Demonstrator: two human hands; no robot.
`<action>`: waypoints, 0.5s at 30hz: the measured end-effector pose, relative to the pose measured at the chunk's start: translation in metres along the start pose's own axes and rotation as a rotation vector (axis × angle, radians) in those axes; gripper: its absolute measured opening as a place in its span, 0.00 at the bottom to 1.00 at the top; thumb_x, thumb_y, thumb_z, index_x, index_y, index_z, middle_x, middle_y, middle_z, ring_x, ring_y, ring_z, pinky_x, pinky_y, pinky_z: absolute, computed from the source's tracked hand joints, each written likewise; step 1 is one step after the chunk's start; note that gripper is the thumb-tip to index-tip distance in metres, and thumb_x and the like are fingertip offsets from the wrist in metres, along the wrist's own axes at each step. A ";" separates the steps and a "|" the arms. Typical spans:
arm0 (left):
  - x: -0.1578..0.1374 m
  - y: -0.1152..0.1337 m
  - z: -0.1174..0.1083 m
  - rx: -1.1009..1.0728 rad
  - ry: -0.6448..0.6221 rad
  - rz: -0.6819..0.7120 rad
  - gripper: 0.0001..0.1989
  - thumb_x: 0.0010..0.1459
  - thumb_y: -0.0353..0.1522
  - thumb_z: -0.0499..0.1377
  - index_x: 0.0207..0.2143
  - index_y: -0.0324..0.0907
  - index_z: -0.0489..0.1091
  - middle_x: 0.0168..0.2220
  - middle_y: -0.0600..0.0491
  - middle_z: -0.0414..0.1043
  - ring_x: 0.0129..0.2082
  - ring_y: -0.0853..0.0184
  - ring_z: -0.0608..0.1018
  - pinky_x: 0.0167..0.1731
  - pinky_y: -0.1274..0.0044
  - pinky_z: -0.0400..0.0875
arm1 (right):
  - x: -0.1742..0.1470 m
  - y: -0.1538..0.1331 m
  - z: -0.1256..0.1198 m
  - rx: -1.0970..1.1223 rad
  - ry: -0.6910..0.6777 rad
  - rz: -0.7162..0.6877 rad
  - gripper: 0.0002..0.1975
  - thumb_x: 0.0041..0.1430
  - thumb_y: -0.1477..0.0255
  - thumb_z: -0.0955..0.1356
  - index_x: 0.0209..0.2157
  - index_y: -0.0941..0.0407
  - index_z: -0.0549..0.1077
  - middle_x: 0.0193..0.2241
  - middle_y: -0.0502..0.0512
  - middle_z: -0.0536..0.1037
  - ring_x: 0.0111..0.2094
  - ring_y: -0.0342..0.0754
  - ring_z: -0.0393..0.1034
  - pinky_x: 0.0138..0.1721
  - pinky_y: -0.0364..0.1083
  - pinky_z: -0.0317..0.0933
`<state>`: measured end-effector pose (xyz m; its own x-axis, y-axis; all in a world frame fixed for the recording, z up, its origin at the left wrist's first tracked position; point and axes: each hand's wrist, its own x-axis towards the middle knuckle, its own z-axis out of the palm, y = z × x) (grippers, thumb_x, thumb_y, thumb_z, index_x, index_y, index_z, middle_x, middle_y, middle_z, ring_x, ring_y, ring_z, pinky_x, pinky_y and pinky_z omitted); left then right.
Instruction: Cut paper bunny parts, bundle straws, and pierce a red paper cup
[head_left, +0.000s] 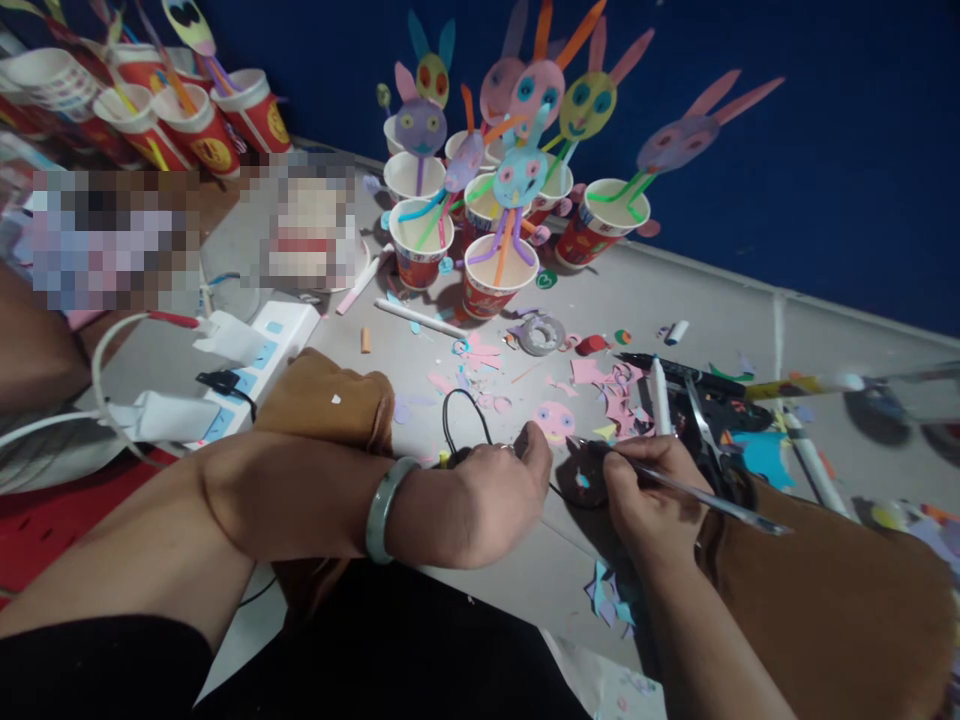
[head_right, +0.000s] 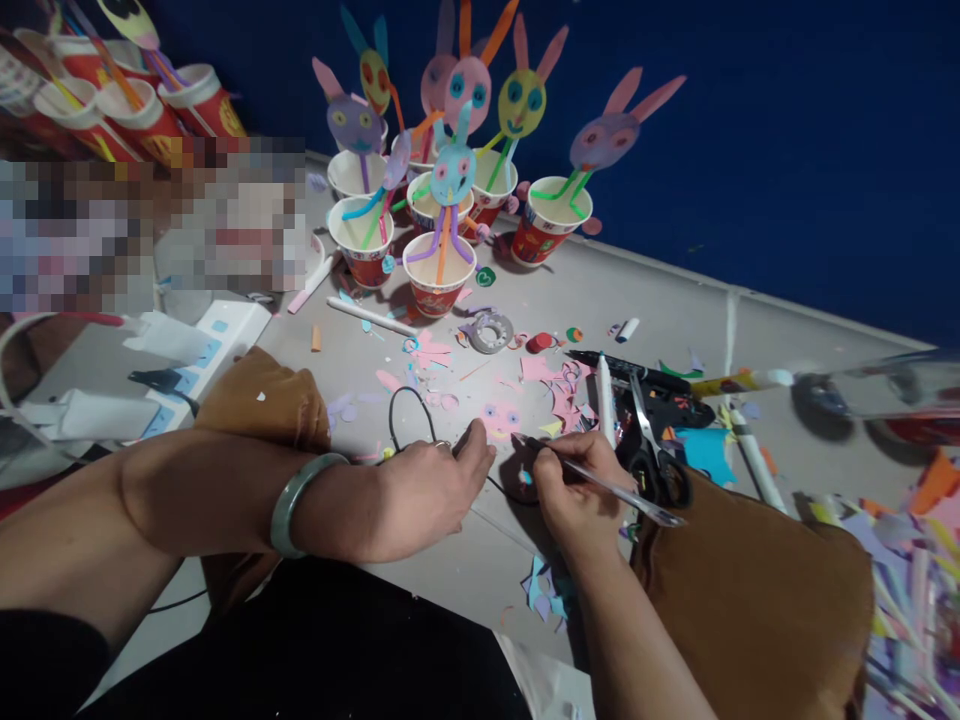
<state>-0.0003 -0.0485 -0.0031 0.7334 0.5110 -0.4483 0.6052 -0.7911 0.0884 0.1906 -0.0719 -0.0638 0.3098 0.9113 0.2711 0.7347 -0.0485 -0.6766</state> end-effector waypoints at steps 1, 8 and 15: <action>0.000 0.000 0.000 -0.002 -0.002 0.000 0.33 0.66 0.30 0.52 0.70 0.28 0.51 0.70 0.25 0.47 0.36 0.62 0.83 0.27 0.74 0.78 | 0.000 0.001 0.000 -0.002 -0.002 -0.001 0.05 0.50 0.65 0.68 0.25 0.51 0.70 0.22 0.50 0.76 0.23 0.48 0.69 0.26 0.47 0.66; 0.000 0.001 0.001 0.003 0.016 -0.010 0.32 0.65 0.31 0.53 0.69 0.29 0.54 0.70 0.25 0.48 0.36 0.62 0.83 0.26 0.75 0.77 | -0.001 0.001 -0.001 -0.035 -0.046 -0.023 0.07 0.50 0.63 0.68 0.26 0.51 0.70 0.22 0.50 0.78 0.23 0.48 0.71 0.27 0.47 0.67; -0.001 0.000 -0.001 0.010 -0.001 0.000 0.31 0.66 0.30 0.52 0.69 0.28 0.53 0.70 0.26 0.48 0.36 0.62 0.83 0.27 0.75 0.77 | -0.002 0.001 0.000 -0.021 -0.047 -0.027 0.07 0.51 0.64 0.68 0.26 0.52 0.71 0.22 0.50 0.77 0.22 0.48 0.71 0.25 0.47 0.66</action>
<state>-0.0004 -0.0484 -0.0018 0.7329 0.5107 -0.4495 0.6023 -0.7943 0.0797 0.1904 -0.0737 -0.0653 0.2613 0.9305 0.2567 0.7555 -0.0316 -0.6544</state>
